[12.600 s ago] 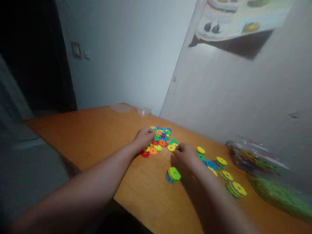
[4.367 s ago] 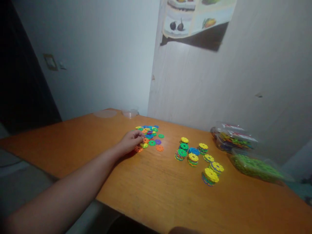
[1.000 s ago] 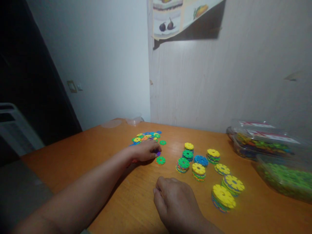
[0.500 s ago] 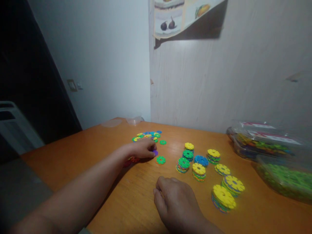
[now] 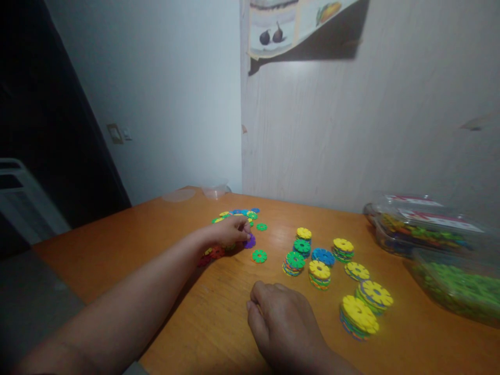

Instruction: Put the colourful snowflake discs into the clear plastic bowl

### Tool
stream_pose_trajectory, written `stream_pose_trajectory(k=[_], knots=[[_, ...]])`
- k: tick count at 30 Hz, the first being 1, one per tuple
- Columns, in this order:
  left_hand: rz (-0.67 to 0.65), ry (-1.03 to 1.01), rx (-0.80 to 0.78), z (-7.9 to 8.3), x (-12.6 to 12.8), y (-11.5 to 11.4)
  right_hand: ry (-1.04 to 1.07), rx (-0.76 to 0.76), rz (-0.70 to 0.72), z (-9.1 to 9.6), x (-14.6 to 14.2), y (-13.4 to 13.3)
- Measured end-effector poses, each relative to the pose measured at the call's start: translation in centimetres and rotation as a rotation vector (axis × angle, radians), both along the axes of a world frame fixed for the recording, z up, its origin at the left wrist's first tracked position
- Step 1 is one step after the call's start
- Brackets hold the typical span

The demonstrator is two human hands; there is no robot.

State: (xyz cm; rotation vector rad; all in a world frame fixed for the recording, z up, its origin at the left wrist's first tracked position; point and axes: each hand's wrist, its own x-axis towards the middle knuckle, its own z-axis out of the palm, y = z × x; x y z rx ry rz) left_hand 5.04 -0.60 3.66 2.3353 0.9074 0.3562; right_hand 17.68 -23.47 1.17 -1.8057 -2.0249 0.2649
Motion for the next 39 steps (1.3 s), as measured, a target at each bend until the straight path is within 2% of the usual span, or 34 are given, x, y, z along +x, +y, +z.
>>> stream_pose_trajectory(k=[4, 10, 17, 25, 31, 35, 39], knots=[[0.004, -0.142, -0.121, -0.1, 0.6, -0.3, -0.003, 0.0, 0.008, -0.1, 0.0, 0.1], [-0.034, -0.014, -0.121, -0.1, 1.0, -1.9, 0.008, 0.035, -0.003, 0.0, 0.0, 0.2], [-0.056, 0.066, -0.034, 0.3, 1.1, -2.8, 0.024, 0.081, -0.163, 0.0, -0.6, 0.8], [-0.132, 0.109, -0.135, 0.6, 1.2, -4.0, 0.002, -0.034, -0.313, 0.5, -1.1, 1.8], [-0.224, 0.108, -0.112, 0.3, 1.1, -3.6, 0.029, -0.018, -0.272, 0.7, -0.6, 2.1], [-0.214, 0.105, -0.118, 0.1, 0.9, -3.5, 0.058, 0.006, -0.23, 0.5, -0.4, 2.0], [-0.246, 0.106, -0.157, 0.6, 0.4, -3.8, 0.089, 0.038, -0.24, 0.3, -0.3, 2.0]])
